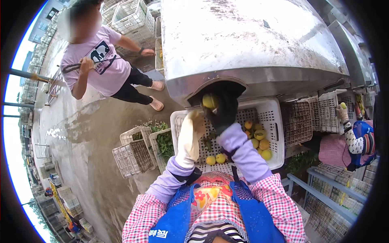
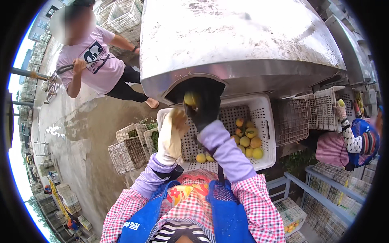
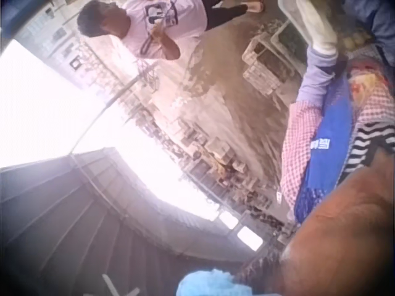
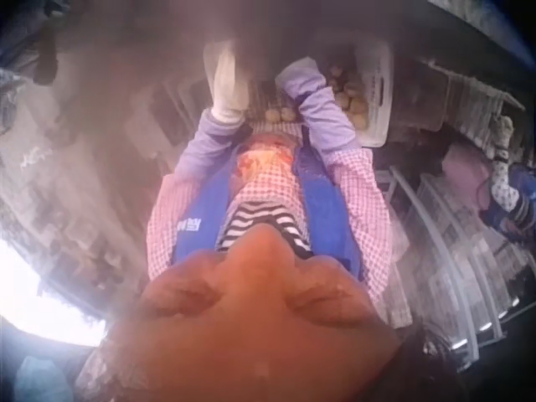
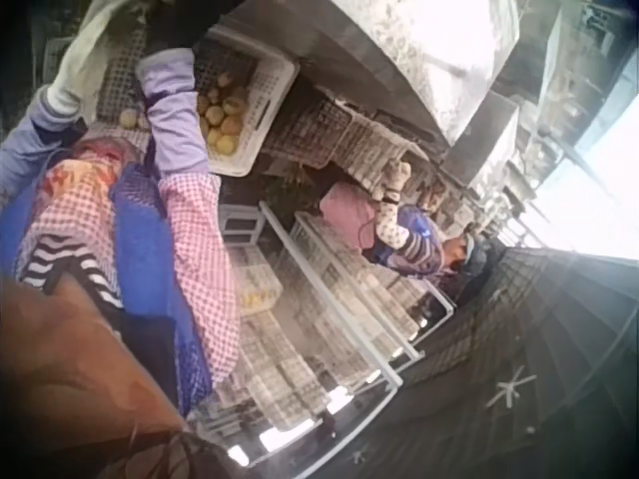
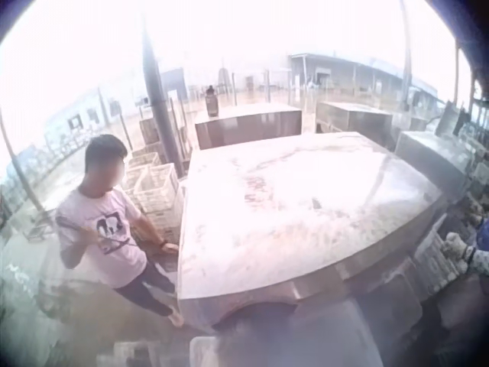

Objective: The person washes yellow and red fruits by hand under a running water tap. They pick up fruits from a white basket, rinse them under the stream, and place them back into the basket. A man in the background is seen moving crates.

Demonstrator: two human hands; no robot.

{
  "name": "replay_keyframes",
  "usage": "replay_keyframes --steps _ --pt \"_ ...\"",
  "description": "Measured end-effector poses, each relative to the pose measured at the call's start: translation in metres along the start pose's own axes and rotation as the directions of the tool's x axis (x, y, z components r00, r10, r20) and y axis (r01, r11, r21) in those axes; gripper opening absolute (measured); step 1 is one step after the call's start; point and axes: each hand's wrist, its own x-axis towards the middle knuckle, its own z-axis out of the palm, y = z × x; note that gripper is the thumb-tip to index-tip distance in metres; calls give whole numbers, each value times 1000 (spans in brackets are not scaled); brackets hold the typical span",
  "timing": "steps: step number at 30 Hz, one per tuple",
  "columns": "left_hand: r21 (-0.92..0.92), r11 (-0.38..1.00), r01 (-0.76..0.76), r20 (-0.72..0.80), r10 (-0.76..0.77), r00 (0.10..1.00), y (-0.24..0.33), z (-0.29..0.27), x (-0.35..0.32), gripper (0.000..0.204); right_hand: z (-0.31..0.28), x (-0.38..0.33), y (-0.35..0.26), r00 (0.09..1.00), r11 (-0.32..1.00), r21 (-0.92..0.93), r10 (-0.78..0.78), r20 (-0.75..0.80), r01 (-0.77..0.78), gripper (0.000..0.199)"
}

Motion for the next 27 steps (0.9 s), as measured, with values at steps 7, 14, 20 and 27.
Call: replay_keyframes --steps 7,14,20,27 --pt "140 984 108 -41 -103 994 -32 -33 -1 66 39 47 10 957 953 91 285 48 -289 52" --pt "682 728 63 64 -146 987 -126 -75 41 54 -81 2 58 907 919 277 159 391 -281 39" --pt "983 24 -183 185 -110 977 -232 -33 85 59 -92 -128 260 533 780 -466 626 570 -418 32" --pt "889 -268 -371 265 -358 895 -294 -9 153 40 -41 -170 268 479 809 -510 585 655 -291 45"
